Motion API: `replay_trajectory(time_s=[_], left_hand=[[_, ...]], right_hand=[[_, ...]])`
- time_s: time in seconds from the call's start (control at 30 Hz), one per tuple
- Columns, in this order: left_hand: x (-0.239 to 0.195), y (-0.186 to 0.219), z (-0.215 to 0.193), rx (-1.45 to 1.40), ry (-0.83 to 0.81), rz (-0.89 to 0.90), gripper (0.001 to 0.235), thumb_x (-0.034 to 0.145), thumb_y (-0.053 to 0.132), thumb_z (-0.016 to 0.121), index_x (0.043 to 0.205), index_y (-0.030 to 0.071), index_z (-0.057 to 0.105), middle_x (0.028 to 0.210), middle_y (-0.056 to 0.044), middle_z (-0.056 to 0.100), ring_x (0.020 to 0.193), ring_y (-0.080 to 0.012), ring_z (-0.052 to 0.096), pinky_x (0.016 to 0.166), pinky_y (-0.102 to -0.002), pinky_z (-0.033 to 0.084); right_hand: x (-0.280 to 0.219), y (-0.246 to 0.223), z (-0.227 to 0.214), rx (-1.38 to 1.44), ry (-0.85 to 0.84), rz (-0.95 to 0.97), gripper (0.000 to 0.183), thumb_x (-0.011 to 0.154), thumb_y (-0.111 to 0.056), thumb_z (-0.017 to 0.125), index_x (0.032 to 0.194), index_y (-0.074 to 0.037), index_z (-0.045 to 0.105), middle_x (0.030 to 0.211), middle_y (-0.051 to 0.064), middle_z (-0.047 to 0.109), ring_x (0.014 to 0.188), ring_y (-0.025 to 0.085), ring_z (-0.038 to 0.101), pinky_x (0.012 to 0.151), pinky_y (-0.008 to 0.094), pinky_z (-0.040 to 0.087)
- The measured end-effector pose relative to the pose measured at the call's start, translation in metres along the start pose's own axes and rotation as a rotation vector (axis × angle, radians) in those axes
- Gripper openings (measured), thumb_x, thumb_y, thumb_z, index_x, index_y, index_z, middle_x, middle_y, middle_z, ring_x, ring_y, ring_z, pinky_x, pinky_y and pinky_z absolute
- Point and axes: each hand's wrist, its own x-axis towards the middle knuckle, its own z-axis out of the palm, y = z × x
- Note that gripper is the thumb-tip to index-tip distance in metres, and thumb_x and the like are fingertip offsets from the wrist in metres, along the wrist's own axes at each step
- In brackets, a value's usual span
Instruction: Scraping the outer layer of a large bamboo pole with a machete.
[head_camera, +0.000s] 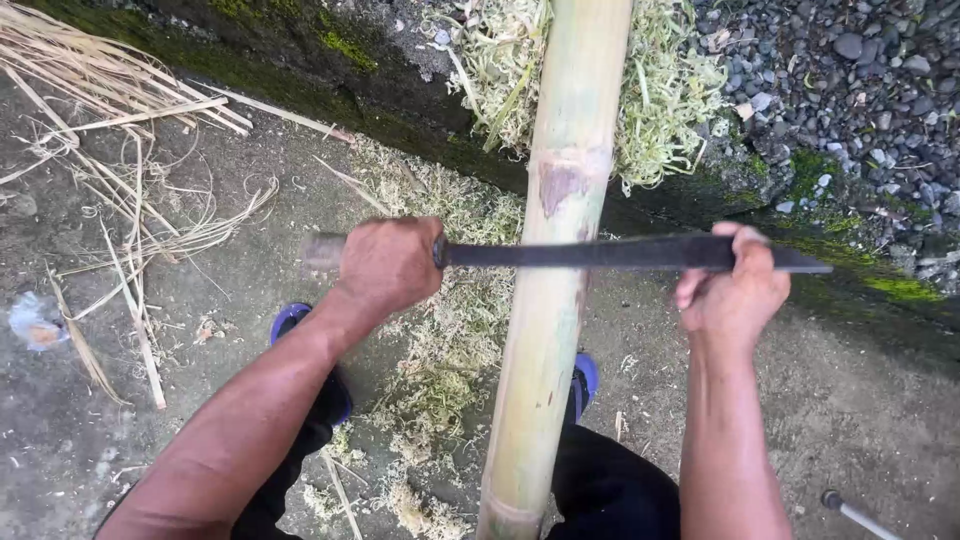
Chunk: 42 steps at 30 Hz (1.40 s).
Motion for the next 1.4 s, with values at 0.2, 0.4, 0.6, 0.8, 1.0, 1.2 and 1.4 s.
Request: replay_trajectory(time_s=[0.2,0.4,0.6,0.8,1.0,1.2,1.4], left_hand=[[0.049,0.010,-0.043,0.008,-0.068,-0.088,0.011,0.094,0.011,0.054,0.100,0.013,0.064,0.061,-0.006,0.057,0.048,-0.0160,0.053,0.041,-0.039,0.048],[0.037,0.000,-0.034,0.111,-0.048,-0.043,0.013,0.099,0.020,0.054,0.101,0.012,0.064,0.061,-0.004,0.055,0.048,-0.0168,0.052,0.040,-0.042,0.046],[0.049,0.008,-0.036,0.063,0.077,-0.017,0.014,0.096,0.017,0.057,0.106,0.011,0.065,0.063,-0.005,0.055,0.050,-0.0180,0.052,0.044,-0.040,0.044],[0.072,-0.006,-0.028,0.081,0.111,-0.005,0.014,0.094,0.021,0.059,0.104,0.014,0.066,0.068,-0.007,0.060,0.055,-0.0203,0.057,0.050,-0.043,0.048],[0.040,0.005,-0.030,0.093,0.037,-0.046,0.011,0.092,0.014,0.059,0.100,0.011,0.066,0.071,-0.008,0.065,0.058,-0.0227,0.065,0.052,-0.044,0.054],[0.027,0.028,-0.057,0.196,0.014,-0.053,0.015,0.096,0.014,0.054,0.107,0.010,0.064,0.065,-0.007,0.063,0.053,-0.0183,0.062,0.046,-0.039,0.054],[0.033,0.041,-0.073,0.233,-0.119,-0.119,0.018,0.099,0.016,0.051,0.111,0.011,0.064,0.064,-0.005,0.060,0.051,-0.0164,0.060,0.044,-0.038,0.052]], right_hand=[[0.063,-0.010,0.030,0.096,0.051,-0.013,0.025,0.103,-0.013,0.045,0.097,0.002,0.064,0.058,0.008,0.054,0.036,0.016,0.047,0.027,0.032,0.034],[0.062,0.012,0.016,0.178,0.159,0.064,0.018,0.102,-0.008,0.051,0.095,0.003,0.062,0.071,0.008,0.066,0.045,0.015,0.055,0.032,0.028,0.035],[0.051,-0.020,0.027,0.073,0.012,-0.031,0.026,0.099,-0.014,0.046,0.095,0.000,0.067,0.059,0.008,0.054,0.035,0.015,0.046,0.026,0.031,0.035],[0.099,0.005,0.033,0.224,-0.007,-0.046,0.022,0.102,-0.009,0.049,0.098,0.005,0.065,0.060,0.010,0.058,0.037,0.018,0.050,0.029,0.033,0.036],[0.053,0.005,0.019,0.118,0.010,-0.007,0.029,0.103,-0.014,0.046,0.100,0.005,0.068,0.055,0.009,0.055,0.035,0.016,0.048,0.028,0.032,0.035],[0.064,0.016,0.011,0.165,0.001,0.046,0.028,0.102,-0.015,0.049,0.103,0.003,0.071,0.057,0.009,0.056,0.038,0.016,0.049,0.029,0.031,0.036],[0.074,0.030,0.009,0.248,0.129,0.155,0.022,0.100,-0.016,0.052,0.096,0.000,0.068,0.061,0.007,0.059,0.037,0.015,0.049,0.028,0.028,0.034]])
